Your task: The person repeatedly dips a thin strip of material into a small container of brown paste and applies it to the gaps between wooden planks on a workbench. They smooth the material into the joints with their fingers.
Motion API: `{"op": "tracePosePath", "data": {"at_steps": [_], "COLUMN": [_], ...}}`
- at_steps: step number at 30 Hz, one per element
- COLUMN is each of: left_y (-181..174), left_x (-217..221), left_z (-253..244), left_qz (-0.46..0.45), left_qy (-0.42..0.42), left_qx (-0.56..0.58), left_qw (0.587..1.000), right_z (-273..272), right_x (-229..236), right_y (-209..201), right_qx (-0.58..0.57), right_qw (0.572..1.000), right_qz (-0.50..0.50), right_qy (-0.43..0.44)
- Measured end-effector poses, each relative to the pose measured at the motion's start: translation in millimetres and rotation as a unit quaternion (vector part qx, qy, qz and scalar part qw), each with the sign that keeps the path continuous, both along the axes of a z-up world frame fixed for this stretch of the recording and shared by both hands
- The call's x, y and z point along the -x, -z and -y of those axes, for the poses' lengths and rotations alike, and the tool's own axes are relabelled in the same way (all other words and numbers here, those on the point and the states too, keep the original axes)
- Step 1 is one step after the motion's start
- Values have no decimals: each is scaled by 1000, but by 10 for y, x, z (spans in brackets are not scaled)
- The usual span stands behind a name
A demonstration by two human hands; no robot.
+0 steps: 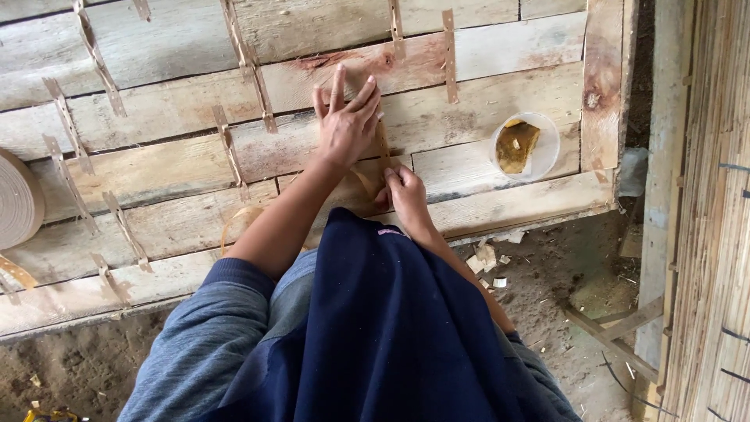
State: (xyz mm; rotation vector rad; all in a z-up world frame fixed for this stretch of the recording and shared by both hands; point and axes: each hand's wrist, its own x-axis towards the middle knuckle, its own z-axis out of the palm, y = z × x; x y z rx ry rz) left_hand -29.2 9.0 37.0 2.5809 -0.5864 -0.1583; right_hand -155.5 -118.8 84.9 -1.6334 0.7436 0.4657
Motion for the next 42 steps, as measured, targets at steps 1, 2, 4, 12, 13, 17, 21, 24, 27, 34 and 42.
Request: {"op": "tracePosePath", "data": {"at_steps": [1,2,4,12,13,17,21,24,27,34,42], "left_y": [17,33,60,71,82,18,-140,-136,-101,-209,-389], "left_x": [17,34,59,98,104,81,36,35,61,56,37], "left_z": [6,12,41,21,15,-2,-2,-11,-10,-18,-1], "left_qz": [1,16,31,-10,-10,-50,-138,-135,-123,-127,-172], "left_qy": [0,-2,-3,-8,-8,24,56,76,85,86,112], "left_qx": [0,3,7,-20,-20,-84,-131,-145,-157,-157,-187], "left_qw": [1000,1000,999,1000,1000,995,980,977,976,976,961], "right_z": [-5,-9,-6,61,63,20,-13,-36,-100,-55,-93], "right_x": [-10,-19,-27,21,30,-14,-47,-66,-126,-92,-86], "right_y": [-5,-10,-7,345,372,194,52,-9,-262,12,-263], "right_qx": [0,12,25,104,104,102,77,67,7,91,11], "right_qw": [1000,1000,1000,994,994,994,997,998,999,995,999], "right_qz": [1,-5,-12,17,17,0,-22,-15,-37,-22,-36], "right_qy": [0,-8,-14,-27,-28,-29,-14,-15,25,-24,-11]}}
